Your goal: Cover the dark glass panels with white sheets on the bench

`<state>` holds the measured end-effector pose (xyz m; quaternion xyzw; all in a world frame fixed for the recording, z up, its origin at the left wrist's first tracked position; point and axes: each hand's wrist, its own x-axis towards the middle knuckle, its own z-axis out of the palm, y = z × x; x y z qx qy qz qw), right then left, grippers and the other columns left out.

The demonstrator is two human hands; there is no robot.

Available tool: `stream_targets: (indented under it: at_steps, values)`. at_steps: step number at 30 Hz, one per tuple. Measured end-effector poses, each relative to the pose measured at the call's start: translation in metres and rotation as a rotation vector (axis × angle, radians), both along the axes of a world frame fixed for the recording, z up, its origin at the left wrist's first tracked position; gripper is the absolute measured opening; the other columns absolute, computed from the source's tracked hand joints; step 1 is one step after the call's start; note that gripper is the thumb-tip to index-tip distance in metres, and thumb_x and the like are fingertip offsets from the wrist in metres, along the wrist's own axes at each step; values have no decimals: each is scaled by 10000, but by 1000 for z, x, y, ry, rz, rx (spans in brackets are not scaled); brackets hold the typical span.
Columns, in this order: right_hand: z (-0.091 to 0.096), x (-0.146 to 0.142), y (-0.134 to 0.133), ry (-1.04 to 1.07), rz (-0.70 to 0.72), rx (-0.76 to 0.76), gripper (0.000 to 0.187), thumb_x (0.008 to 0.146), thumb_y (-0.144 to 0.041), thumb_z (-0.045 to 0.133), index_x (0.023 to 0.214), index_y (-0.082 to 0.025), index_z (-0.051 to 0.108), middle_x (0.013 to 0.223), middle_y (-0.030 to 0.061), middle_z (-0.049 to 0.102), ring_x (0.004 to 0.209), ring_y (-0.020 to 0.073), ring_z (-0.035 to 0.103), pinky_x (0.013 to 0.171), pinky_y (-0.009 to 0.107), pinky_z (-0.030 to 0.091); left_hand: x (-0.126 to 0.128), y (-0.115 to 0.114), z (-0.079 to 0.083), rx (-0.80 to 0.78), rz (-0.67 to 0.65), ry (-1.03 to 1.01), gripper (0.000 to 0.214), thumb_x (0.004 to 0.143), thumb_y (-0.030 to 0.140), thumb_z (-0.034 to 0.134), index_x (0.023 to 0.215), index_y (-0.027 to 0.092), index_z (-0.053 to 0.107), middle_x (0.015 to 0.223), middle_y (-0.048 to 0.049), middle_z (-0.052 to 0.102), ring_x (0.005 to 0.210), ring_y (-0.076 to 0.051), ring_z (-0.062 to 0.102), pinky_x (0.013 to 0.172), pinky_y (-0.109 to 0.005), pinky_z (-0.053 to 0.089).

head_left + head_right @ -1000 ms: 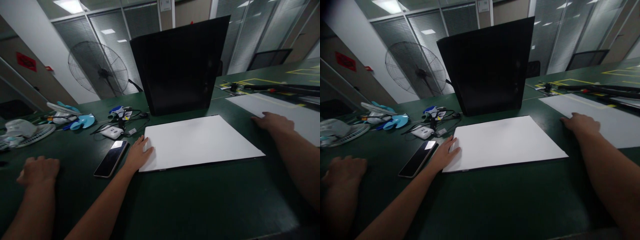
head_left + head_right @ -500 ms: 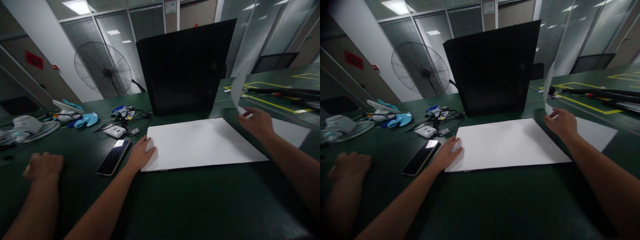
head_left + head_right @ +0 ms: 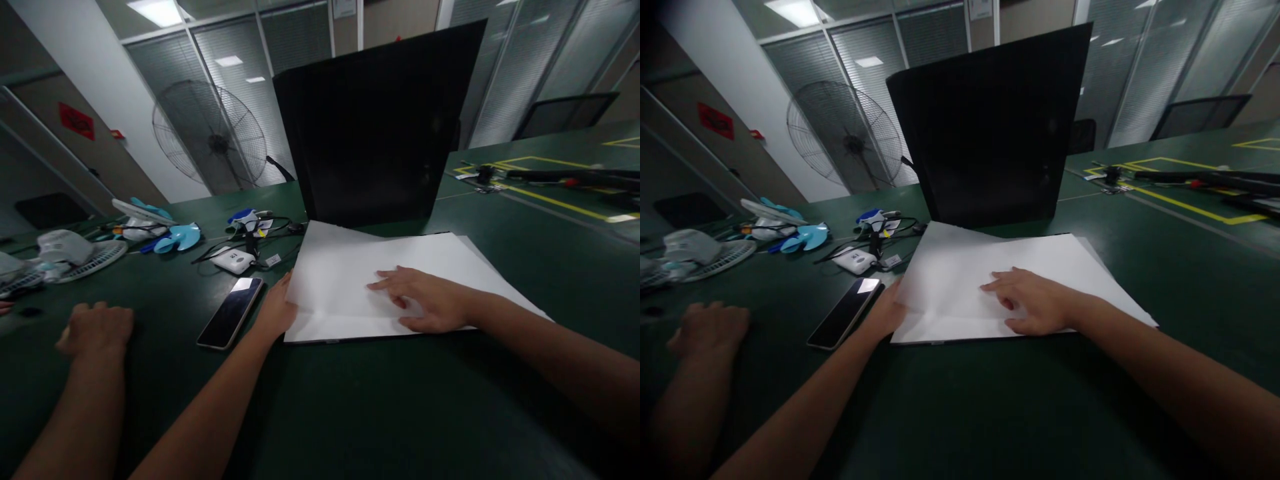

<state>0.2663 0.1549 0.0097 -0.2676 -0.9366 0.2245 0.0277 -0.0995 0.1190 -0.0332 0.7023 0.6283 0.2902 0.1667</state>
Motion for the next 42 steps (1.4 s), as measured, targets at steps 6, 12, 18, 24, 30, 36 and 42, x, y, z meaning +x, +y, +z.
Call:
stream_targets:
  at_steps: [6,12,18,24,30,36,42]
  values:
    - [-4,9,7,73,-50,-16,461,778,-636,751,936,-217,640,1529,41,515,1515,349,325,1272,633,198,-7,2,7,-24,85,-117,623,1063,488,227,1387,169,654,1486,-102,621,1442,-280,523,1247,-442,326]
    - [-12,5,5,87,4,5,611,720,-658,801,1139,-234,672,1534,69,504,1492,350,353,1231,617,281,-6,-1,7,-83,47,-16,769,906,544,626,1531,112,507,1584,-182,495,1485,-355,456,1251,-487,309]
    - [-12,0,2,98,69,66,796,729,-680,793,1399,-291,609,1558,93,472,1443,353,412,1190,605,333,4,-9,5,-39,-74,313,610,984,389,520,1576,248,471,1727,-137,230,1548,-394,333,1242,-576,280]
    - [-6,-7,-3,82,110,180,728,823,-665,709,1427,-277,584,1537,109,482,1397,347,446,1147,596,357,14,-16,4,-49,-121,377,566,1013,510,469,1552,338,497,1698,-77,333,1567,-408,273,1261,-620,194]
    - [-2,-16,-15,109,283,531,341,896,-441,671,1142,-205,668,1174,85,641,980,209,581,816,383,477,14,-13,7,-58,-128,401,573,1011,491,475,1553,306,496,1683,-92,365,1559,-400,301,1258,-613,211]
    - [4,-22,-30,212,427,944,86,947,-182,581,929,-164,663,841,32,613,688,130,470,557,308,335,31,-32,44,269,-287,497,461,944,608,573,1166,246,751,1339,-125,665,1242,-353,606,1103,-539,438]
    - [21,-16,-32,302,364,1099,59,940,-162,619,962,-136,667,906,44,658,734,119,558,516,281,375,64,-56,58,577,-503,725,215,972,371,649,1074,189,701,1004,-92,722,858,-249,659,717,-380,521]
